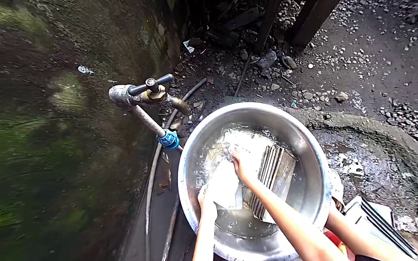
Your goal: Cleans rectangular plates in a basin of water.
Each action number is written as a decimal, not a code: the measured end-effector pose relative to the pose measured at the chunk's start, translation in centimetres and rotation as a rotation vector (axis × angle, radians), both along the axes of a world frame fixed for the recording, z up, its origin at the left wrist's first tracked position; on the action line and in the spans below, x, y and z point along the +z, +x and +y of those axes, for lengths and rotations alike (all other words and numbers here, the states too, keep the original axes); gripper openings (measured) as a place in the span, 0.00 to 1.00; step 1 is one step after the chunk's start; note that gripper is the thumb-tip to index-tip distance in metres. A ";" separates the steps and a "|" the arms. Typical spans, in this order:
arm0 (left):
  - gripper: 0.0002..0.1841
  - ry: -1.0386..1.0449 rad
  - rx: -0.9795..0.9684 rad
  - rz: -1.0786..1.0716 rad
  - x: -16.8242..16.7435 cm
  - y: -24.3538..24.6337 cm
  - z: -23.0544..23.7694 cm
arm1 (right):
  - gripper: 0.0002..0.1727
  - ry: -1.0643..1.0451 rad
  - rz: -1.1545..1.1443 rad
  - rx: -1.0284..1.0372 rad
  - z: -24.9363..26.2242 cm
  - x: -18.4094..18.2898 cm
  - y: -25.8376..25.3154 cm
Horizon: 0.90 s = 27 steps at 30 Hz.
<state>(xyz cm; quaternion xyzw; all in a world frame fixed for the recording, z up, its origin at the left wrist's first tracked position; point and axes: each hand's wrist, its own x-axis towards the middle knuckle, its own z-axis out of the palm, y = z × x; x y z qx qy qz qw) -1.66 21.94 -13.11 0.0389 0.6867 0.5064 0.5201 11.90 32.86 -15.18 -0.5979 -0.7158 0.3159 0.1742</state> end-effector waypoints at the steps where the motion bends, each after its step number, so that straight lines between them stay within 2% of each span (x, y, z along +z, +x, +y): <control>1: 0.11 -0.004 -0.075 0.047 0.1 0.2 -0.7 | 0.23 -0.071 -0.044 -0.070 0.4 0.4 -0.5; 4: 0.09 -0.019 -0.177 0.161 0.0 0.2 -2.3 | 0.27 -0.117 -0.047 -0.026 -2.7 0.4 -2.7; 6: 0.17 0.032 -0.197 0.171 -0.2 -0.1 -2.4 | 0.26 -0.108 -0.031 0.082 -7.0 0.9 -3.3; 9: 0.16 0.066 -0.164 0.252 -0.6 0.5 -2.2 | 0.26 0.011 -0.019 0.224 -11.0 1.1 -2.1; 12: 0.16 0.042 -0.186 0.316 -0.4 0.7 -2.5 | 0.27 0.050 -0.056 0.210 -7.5 0.1 -0.9; 15: 0.15 0.025 -0.215 0.387 -0.1 0.7 -2.8 | 0.29 -0.135 -0.141 0.071 -2.5 0.5 -1.8; 16: 0.16 0.026 -0.220 0.419 -0.1 0.7 -2.9 | 0.29 -0.174 -0.154 0.040 -2.0 0.4 -2.5; 18: 0.16 0.016 -0.217 0.452 -0.3 0.8 -2.9 | 0.25 -0.125 -0.089 0.016 -3.5 -0.1 -3.6; 22: 0.16 0.005 -0.227 0.477 -0.6 0.9 -2.7 | 0.22 0.005 0.031 0.227 -7.5 -0.2 -1.8; 24: 0.16 -0.011 -0.258 0.462 -0.7 1.0 -2.5 | 0.22 0.060 0.037 0.247 -5.8 -0.9 -0.3; 27: 0.16 -0.008 -0.281 0.480 -0.8 0.9 -2.3 | 0.24 -0.038 -0.044 0.068 -1.3 -0.5 -1.0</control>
